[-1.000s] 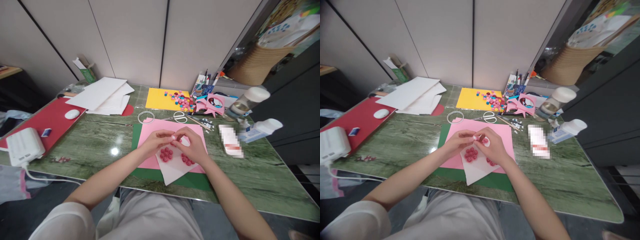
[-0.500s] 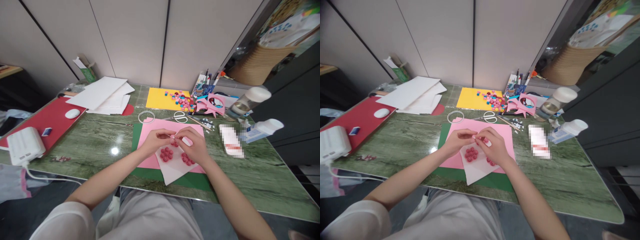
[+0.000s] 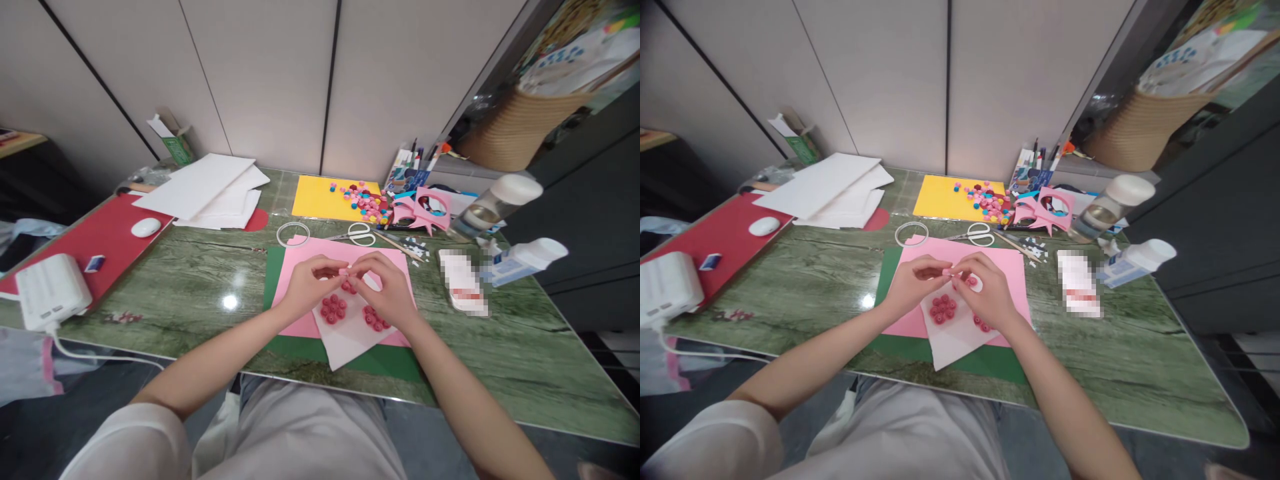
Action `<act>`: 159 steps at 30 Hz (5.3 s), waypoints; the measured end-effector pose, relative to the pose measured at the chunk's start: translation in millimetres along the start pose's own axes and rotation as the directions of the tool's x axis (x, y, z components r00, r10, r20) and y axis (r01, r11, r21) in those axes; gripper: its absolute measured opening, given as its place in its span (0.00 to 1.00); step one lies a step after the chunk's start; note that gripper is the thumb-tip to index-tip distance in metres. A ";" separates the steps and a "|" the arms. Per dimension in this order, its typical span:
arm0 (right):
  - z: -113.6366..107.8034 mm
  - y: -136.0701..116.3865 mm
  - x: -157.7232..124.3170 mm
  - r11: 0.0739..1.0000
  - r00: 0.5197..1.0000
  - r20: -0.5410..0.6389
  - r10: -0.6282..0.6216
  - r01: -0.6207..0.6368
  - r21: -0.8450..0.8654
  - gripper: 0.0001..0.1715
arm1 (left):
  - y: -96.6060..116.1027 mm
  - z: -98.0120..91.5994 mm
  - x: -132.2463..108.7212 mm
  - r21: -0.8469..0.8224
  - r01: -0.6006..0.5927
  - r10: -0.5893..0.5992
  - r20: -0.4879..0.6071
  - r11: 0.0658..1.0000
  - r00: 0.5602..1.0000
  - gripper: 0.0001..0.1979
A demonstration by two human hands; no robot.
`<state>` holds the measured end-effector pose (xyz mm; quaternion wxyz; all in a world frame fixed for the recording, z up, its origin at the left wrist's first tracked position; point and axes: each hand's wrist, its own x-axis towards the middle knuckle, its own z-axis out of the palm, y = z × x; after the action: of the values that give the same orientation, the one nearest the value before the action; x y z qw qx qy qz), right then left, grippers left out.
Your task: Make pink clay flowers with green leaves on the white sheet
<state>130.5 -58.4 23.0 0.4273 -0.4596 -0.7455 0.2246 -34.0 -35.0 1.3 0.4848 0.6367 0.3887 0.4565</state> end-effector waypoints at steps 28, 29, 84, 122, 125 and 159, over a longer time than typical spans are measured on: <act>1.9 1.7 -2.6 0.997 0.998 -0.033 -0.057 0.055 -0.059 0.09 | -3.1 -1.0 2.4 -0.031 0.015 -0.017 -0.050 0.999 0.999 0.11; 2.1 1.8 -2.7 0.997 0.998 -0.039 -0.049 0.047 -0.060 0.09 | -2.8 -1.0 2.2 -0.028 0.012 -0.013 -0.047 1.000 0.999 0.11; -96.9 170.4 3.5 0.659 0.921 -0.324 0.215 -0.382 -0.648 0.10 | -1.4 3.5 3.8 -0.130 0.258 -0.248 0.087 0.957 0.965 0.14; -6.8 11.1 -4.5 0.827 0.895 -0.058 -0.442 0.382 -0.413 0.11 | 0.3 1.1 2.1 -0.580 0.565 -0.319 0.476 0.586 0.820 0.09; -7.2 13.4 -5.9 0.782 0.872 -0.013 -0.489 0.432 -0.449 0.13 | -0.3 1.7 1.8 -0.584 0.562 -0.324 0.467 0.586 0.822 0.10; 8.6 6.8 -14.1 0.688 0.800 -0.250 -0.545 0.257 -0.678 0.11 | 3.5 9.2 -6.2 -0.676 0.562 -0.349 0.441 0.477 0.827 0.10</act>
<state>129.6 -67.1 7.4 0.4479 -0.4307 -0.7459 -0.2398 -26.8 -44.0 2.4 0.8595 0.2819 0.2430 0.3503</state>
